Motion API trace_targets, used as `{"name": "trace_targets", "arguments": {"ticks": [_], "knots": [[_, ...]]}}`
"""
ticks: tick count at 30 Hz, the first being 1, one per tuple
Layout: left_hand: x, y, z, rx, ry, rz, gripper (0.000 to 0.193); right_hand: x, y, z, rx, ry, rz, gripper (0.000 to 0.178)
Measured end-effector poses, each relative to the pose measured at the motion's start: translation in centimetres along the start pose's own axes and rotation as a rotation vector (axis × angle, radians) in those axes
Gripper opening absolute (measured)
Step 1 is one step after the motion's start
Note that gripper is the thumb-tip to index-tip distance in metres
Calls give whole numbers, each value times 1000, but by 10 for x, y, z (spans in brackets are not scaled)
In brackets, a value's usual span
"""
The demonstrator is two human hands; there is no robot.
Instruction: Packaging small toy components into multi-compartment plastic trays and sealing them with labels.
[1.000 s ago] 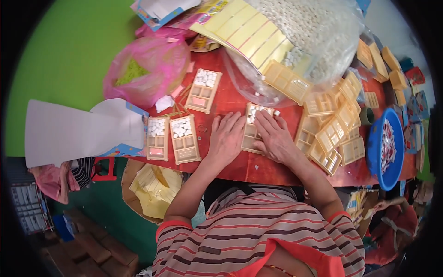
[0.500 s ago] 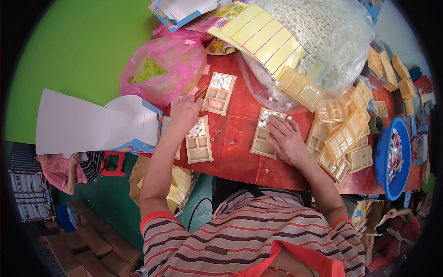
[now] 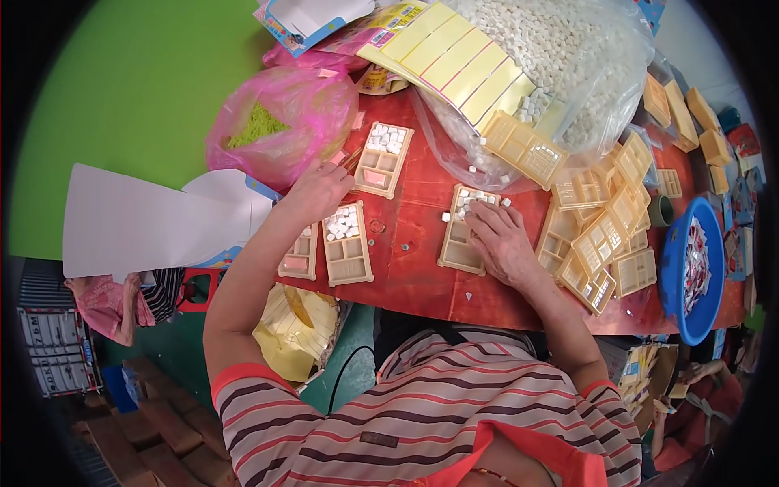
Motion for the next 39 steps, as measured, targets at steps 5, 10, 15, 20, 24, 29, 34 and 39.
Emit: {"name": "trace_targets", "arguments": {"ticks": [5,10,15,20,24,29,34,39], "knots": [[1,5,-6,77,-95,65,10,2,-2,-1,-19,-2,-12,40],[-4,9,-10,6,-1,52,9,5,-2,-2,-32,5,-25,39],[-9,2,-7,31,-8,-2,9,11,-2,-4,-74,-14,-78,38],[24,-7,-20,153,25,-133,10,17,-6,-8,-76,45,-136,37],[61,25,-70,105,-84,-340,14,9,-13,-16,-94,37,-134,35],[64,88,-156,-66,-247,-404,8,2,-9,-17,-87,17,-128,37],[45,112,-189,-63,-211,-419,10,6,3,-6,-44,-87,-99,43],[50,105,-176,11,-239,-510,19,2,8,-15,4,-186,-66,46]]}}
Point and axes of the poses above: each hand's wrist, its own y-axis towards the middle knuckle, its own x-axis out of the back of the hand, z = x × y, the point moved 5 cm from there along y, towards the middle knuckle, and after that the axes turned 14 degrees about -x, right-handed, at the moved point
